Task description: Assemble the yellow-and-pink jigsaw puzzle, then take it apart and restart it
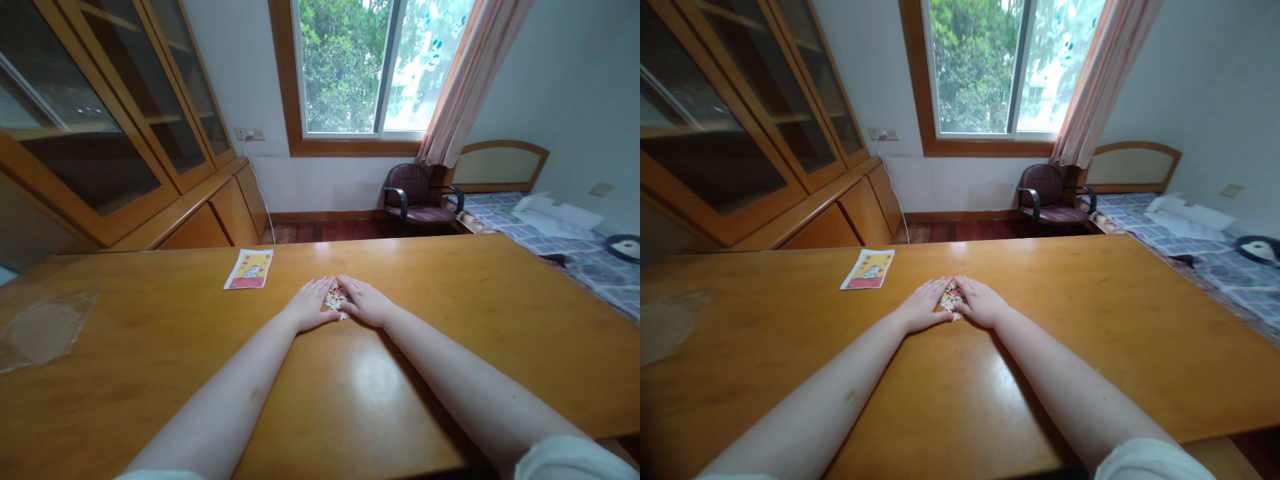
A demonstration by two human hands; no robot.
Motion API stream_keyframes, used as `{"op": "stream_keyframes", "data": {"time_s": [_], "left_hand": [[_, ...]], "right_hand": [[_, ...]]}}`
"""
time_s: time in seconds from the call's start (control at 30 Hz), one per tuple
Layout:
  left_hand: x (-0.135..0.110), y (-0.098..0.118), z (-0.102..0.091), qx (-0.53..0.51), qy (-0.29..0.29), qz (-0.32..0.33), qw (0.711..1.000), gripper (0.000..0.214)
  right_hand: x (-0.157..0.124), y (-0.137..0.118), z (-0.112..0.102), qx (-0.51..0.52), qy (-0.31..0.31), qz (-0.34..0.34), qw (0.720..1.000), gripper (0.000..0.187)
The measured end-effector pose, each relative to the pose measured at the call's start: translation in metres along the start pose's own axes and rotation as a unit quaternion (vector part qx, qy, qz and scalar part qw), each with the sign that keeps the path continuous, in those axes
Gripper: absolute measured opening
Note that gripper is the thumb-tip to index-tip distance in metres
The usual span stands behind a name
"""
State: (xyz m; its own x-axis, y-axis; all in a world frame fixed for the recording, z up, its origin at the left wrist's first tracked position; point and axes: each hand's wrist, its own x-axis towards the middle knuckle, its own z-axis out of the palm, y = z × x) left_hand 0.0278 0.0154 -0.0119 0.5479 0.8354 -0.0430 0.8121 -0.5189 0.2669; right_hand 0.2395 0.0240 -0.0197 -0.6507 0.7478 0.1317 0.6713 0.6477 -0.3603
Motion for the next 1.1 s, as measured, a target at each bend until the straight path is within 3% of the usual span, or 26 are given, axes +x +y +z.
{"op": "stream_keyframes", "data": {"time_s": [0.13, 0.5, 0.63, 0.77, 0.83, 0.97, 1.1], "left_hand": [[-0.004, 0.001, 0.002, 0.002, 0.008, -0.015, 1.000, 0.102], [-0.001, 0.006, 0.013, -0.008, 0.043, -0.019, 0.999, 0.072], [-0.003, -0.001, 0.015, -0.108, 0.085, -0.031, 0.990, 0.070], [-0.013, -0.022, 0.013, -0.282, 0.198, -0.105, 0.933, 0.057], [-0.025, -0.031, 0.012, -0.319, 0.217, -0.119, 0.915, 0.047], [-0.056, -0.036, 0.010, -0.293, 0.221, -0.126, 0.921, 0.037], [-0.076, -0.022, 0.007, -0.126, 0.200, -0.145, 0.961, 0.056]], "right_hand": [[-0.005, -0.010, 0.003, -0.005, 0.007, 0.056, 0.998, 0.084], [0.019, -0.037, 0.026, 0.014, 0.044, 0.156, 0.987, 0.071], [0.015, -0.026, 0.020, 0.101, 0.076, 0.151, 0.980, 0.070], [-0.007, 0.005, 0.005, 0.122, 0.123, 0.129, 0.977, 0.070], [-0.023, 0.024, -0.004, 0.082, 0.133, 0.130, 0.979, 0.069], [-0.057, 0.044, -0.014, 0.018, 0.110, 0.141, 0.984, 0.076], [-0.072, 0.038, -0.015, -0.019, 0.053, 0.119, 0.991, 0.093]]}}
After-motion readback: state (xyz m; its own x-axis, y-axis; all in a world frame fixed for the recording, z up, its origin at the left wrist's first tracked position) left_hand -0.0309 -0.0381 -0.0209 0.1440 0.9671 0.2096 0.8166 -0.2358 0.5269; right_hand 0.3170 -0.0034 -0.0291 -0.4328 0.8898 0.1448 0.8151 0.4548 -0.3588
